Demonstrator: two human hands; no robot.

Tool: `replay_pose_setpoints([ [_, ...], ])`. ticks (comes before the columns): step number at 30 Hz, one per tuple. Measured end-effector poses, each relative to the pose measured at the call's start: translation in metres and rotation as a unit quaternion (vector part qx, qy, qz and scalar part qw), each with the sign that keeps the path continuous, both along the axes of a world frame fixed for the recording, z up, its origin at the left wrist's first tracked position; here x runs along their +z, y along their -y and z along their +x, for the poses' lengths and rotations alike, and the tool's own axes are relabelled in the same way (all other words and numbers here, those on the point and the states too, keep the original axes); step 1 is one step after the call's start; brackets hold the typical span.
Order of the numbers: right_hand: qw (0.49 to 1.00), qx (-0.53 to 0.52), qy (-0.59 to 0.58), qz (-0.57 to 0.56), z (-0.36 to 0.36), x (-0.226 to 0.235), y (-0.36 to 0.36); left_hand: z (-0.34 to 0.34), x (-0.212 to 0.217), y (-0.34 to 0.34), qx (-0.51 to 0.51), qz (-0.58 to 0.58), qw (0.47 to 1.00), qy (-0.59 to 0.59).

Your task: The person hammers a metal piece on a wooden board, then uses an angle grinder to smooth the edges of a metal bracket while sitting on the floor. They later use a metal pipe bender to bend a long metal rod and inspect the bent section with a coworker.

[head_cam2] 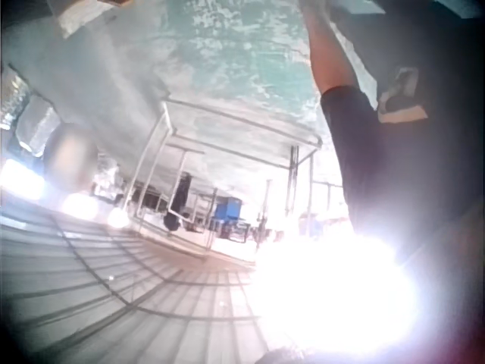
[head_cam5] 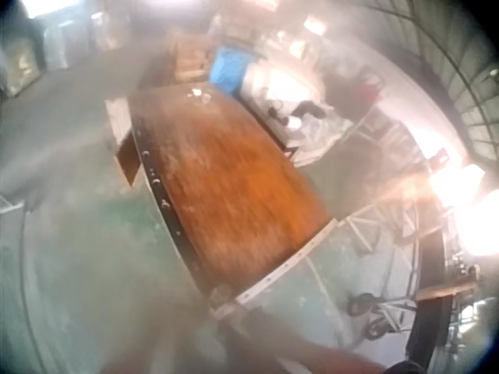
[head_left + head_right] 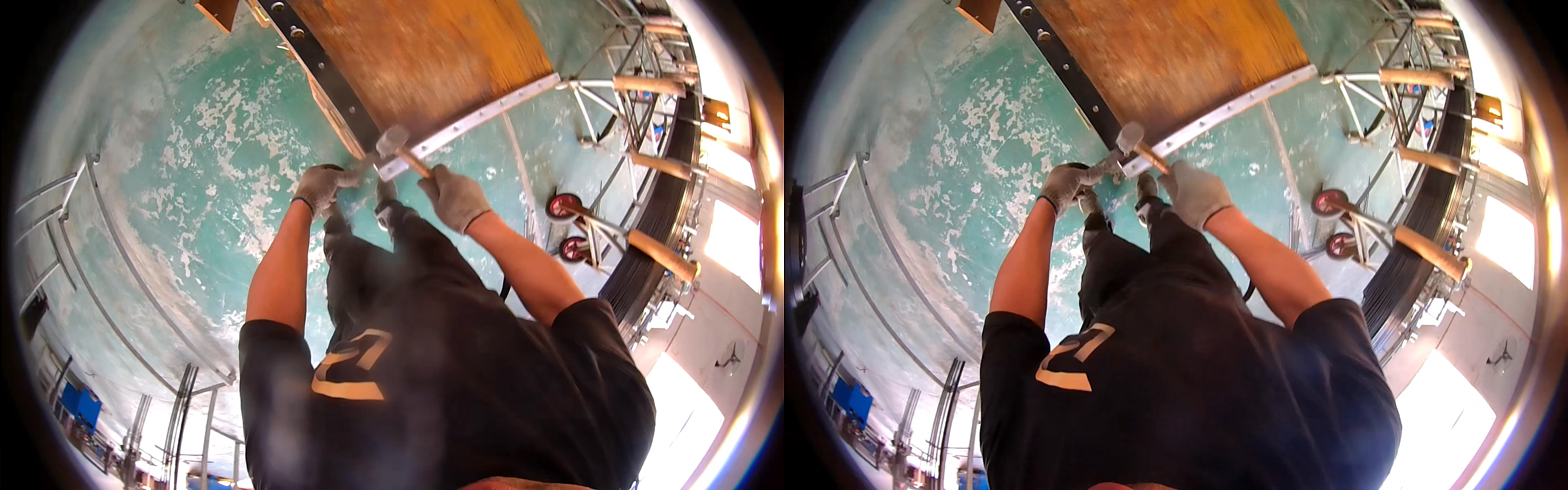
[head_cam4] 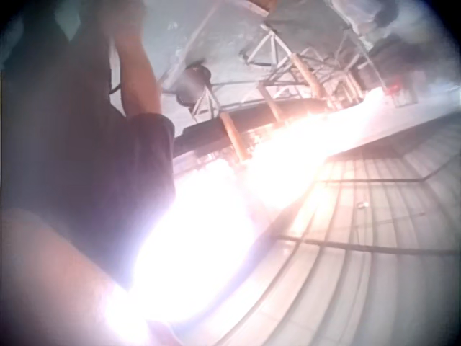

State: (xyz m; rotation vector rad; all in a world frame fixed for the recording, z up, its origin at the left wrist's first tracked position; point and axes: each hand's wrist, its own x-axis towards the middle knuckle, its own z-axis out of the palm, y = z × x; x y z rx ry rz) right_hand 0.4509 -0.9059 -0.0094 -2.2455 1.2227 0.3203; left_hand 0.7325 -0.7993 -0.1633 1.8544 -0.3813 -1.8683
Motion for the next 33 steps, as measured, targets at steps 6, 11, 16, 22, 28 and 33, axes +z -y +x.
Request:
replay_pose_setpoints([
  [6, 0.985, -0.154, 0.081, -0.009, -0.025, 0.002, 0.004, 0.002, 0.003, -0.055, 0.240, 0.013, 0.896, -0.373],
  [11, 0.984, -0.173, 0.037, 0.024, -0.029, 0.009, 0.018, -0.018, 0.046, -0.092, 0.325, -0.020, 0.793, -0.515],
  [16, 0.977, -0.191, 0.059, 0.076, -0.033, 0.006, 0.018, -0.043, 0.078, -0.112, 0.374, -0.123, 0.737, -0.550],
  [22, 0.965, -0.189, 0.110, 0.142, -0.024, 0.027, 0.011, -0.062, 0.098, -0.101, 0.370, -0.181, 0.700, -0.583],
  [28, 0.937, -0.185, 0.197, 0.222, 0.003, 0.070, 0.012, -0.088, 0.130, -0.081, 0.344, -0.222, 0.713, -0.570],
  [33, 0.908, -0.196, 0.240, 0.282, 0.016, 0.100, 0.017, -0.117, 0.154, -0.079, 0.323, -0.249, 0.778, -0.477],
])
